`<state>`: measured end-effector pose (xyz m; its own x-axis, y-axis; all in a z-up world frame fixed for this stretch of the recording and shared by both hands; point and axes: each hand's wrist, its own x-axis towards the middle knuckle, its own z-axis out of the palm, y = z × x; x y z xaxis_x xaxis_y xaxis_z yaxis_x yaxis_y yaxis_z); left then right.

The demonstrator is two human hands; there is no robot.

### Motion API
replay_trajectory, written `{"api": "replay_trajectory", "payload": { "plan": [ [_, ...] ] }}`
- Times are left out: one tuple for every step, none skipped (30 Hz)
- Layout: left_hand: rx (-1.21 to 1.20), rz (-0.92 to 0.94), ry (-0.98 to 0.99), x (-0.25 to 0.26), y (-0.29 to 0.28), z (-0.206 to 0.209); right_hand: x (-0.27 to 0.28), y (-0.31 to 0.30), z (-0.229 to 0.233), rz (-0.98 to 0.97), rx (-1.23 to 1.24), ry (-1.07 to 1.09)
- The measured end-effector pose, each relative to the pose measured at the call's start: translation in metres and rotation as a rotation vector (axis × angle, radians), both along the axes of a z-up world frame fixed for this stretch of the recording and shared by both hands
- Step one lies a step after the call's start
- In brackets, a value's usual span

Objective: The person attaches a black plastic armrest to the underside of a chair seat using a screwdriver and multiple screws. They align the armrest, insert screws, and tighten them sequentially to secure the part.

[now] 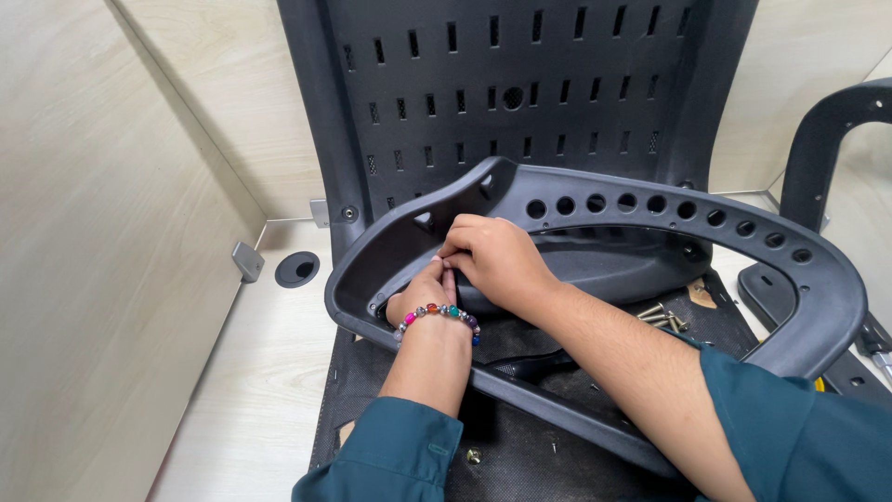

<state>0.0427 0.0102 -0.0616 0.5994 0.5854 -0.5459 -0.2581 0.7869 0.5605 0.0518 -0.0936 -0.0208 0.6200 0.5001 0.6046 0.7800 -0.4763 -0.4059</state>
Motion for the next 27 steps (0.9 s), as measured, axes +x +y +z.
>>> {"api": "replay_trajectory", "payload": {
  "plan": [
    [-0.001, -0.006, 0.003, 0.000, 0.000, 0.000, 0.000, 0.000, -0.001, 0.004, 0.008, -0.032],
    [-0.001, -0.011, 0.007, 0.000, 0.000, 0.000, 0.000, 0.000, -0.002, 0.007, 0.017, -0.064],
    [-0.001, -0.017, 0.010, 0.000, 0.001, -0.001, 0.001, 0.000, -0.002, 0.013, 0.016, -0.067],
    [0.002, -0.015, 0.001, 0.000, 0.000, -0.001, 0.001, -0.001, -0.003, 0.018, 0.016, -0.069],
    [0.006, -0.012, -0.009, 0.000, 0.000, -0.001, 0.001, -0.001, -0.003, 0.024, 0.015, -0.073],
    [0.009, -0.009, -0.018, 0.000, 0.000, -0.001, 0.001, -0.002, -0.003, 0.026, 0.021, -0.070],
    [0.004, -0.002, -0.016, 0.000, 0.001, 0.000, 0.000, -0.002, -0.003, 0.030, 0.028, -0.069],
    [0.000, 0.005, -0.014, 0.000, 0.001, 0.001, 0.000, -0.001, -0.003, 0.035, 0.034, -0.067],
    [-0.007, 0.011, -0.011, 0.000, 0.000, 0.001, -0.001, -0.001, -0.003, 0.031, 0.030, -0.067],
    [0.002, 0.008, -0.009, -0.001, 0.001, 0.001, -0.002, -0.001, -0.003, 0.027, 0.026, -0.067],
    [0.009, 0.006, -0.007, -0.001, 0.000, 0.001, -0.002, 0.000, -0.003, 0.023, 0.019, -0.068],
    [0.016, 0.003, -0.006, -0.002, 0.000, 0.002, -0.003, 0.000, -0.002, 0.025, 0.020, -0.070],
    [0.012, 0.002, -0.007, -0.003, 0.000, 0.003, -0.004, 0.000, -0.002, 0.023, 0.021, -0.074],
    [0.009, 0.000, -0.008, -0.004, 0.000, 0.004, -0.005, 0.000, -0.001, 0.022, 0.022, -0.078],
    [0.006, -0.002, -0.006, -0.005, 0.000, 0.005, -0.005, -0.001, -0.001, 0.022, 0.021, -0.064],
    [-0.007, -0.001, -0.002, -0.005, -0.001, 0.006, -0.006, -0.001, 0.000, 0.022, 0.019, -0.051],
    [-0.015, 0.003, 0.002, -0.005, -0.001, 0.007, -0.006, -0.001, 0.000, 0.024, 0.021, -0.037],
    [-0.024, 0.006, 0.006, -0.005, -0.001, 0.008, -0.006, -0.001, 0.000, 0.022, 0.012, -0.031],
    [-0.023, 0.002, 0.003, -0.005, 0.000, 0.009, -0.006, 0.000, 0.001, 0.021, 0.007, -0.026],
    [-0.023, -0.002, 0.000, -0.006, 0.000, 0.010, -0.006, 0.000, 0.002, 0.020, 0.001, -0.020],
    [-0.021, -0.007, -0.003, -0.006, 0.000, 0.011, -0.005, 0.000, 0.002, 0.025, 0.007, -0.015],
    [-0.024, -0.014, 0.015, -0.007, 0.000, 0.012, -0.005, 0.000, 0.003, 0.031, 0.013, -0.010],
    [-0.029, -0.023, 0.032, -0.008, 0.000, 0.013, -0.005, -0.001, 0.005, 0.035, 0.018, -0.006],
    [-0.033, -0.031, 0.049, -0.009, 0.001, 0.014, -0.004, -0.005, 0.007, 0.074, 0.021, 0.082],
    [-0.033, -0.032, 0.030, -0.009, 0.001, 0.014, -0.002, -0.012, 0.010, 0.115, 0.023, 0.171],
    [-0.032, -0.032, 0.011, -0.010, 0.002, 0.014, -0.001, -0.020, 0.012, 0.155, 0.024, 0.259],
    [-0.035, -0.035, -0.007, -0.011, 0.001, 0.014, -0.004, -0.031, 0.013, 0.136, -0.036, 0.345]
  ]
}}
